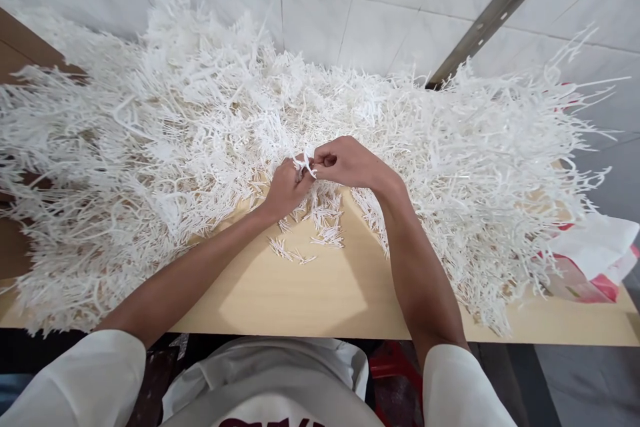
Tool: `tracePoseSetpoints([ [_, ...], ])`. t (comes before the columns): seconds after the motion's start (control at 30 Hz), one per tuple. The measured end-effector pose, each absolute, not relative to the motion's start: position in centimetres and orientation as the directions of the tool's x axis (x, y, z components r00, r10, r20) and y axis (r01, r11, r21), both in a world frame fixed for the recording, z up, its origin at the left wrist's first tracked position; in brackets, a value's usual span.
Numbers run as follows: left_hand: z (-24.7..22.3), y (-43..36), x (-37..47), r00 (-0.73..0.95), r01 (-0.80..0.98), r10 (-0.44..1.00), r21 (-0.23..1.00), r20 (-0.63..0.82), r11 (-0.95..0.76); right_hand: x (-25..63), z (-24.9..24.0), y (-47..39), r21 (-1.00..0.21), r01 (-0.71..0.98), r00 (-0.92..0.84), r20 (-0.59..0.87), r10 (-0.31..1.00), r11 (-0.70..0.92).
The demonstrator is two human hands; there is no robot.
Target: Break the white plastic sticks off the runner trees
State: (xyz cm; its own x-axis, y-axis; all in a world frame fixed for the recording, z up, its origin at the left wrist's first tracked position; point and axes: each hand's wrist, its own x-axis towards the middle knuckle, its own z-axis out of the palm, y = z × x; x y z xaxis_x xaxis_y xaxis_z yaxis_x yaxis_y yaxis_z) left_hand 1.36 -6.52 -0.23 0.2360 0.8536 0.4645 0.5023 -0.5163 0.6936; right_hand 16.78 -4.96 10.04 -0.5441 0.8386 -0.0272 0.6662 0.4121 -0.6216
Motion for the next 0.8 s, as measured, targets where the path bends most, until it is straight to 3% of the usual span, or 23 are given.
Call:
tracePoseSetpoints([
  [0.1, -0.2, -5.8, 1.0, 0.176, 0.446, 0.901, 0.784, 0.396, -0.432, 16.7, 10.6, -5.5, -0.691, 0.592, -0.595, -0.026, 0.803, 0.416],
  [0.2, 0.0, -4.4, -0.1, -0.024, 0.346, 0.973, 0.915, 0.229, -0.207, 16.7, 11.9, -6.4, -0.833, 0.368, -0.73, 0.017, 0.684, 0.414],
  [0.27, 0.1, -3.7, -0.7, -0.115, 0.316, 0.962, 0.927, 0.247, -0.2, 16.9, 12.2, -6.6, -0.853, 0.307, -0.642, 0.142, 0.754, 0.422],
  [0.33, 0.1, -3.4, -0.9, -0.038, 0.329, 0.956, 0.907, 0.29, -0.262, 17.3, 11.6, -5.9, -0.823, 0.387, -0.368, 0.276, 0.888, 0.416],
  [0.4, 0.0, -3.6, -0.8, 0.048, 0.355, 0.946, 0.879, 0.322, -0.317, 17.7, 10.2, -4.8, -0.732, 0.566, -0.256, 0.282, 0.925, 0.38],
  [0.5, -0.2, -3.8, -0.6, 0.108, 0.404, 0.92, 0.829, 0.377, -0.387, 18.0, 8.1, -3.5, -0.591, 0.698, -0.322, 0.247, 0.914, 0.405],
  [0.67, -0.9, -3.5, -0.6, 0.188, 0.44, 0.869, 0.751, 0.458, -0.491, 17.0, 6.7, -3.5, -0.589, 0.693, -0.452, 0.093, 0.887, 0.415],
  [0.8, -1.1, -3.3, -0.7, 0.202, 0.481, 0.871, 0.729, 0.448, -0.487, 16.6, 6.7, -3.7, -0.485, 0.736, -0.466, 0.14, 0.873, 0.471],
])
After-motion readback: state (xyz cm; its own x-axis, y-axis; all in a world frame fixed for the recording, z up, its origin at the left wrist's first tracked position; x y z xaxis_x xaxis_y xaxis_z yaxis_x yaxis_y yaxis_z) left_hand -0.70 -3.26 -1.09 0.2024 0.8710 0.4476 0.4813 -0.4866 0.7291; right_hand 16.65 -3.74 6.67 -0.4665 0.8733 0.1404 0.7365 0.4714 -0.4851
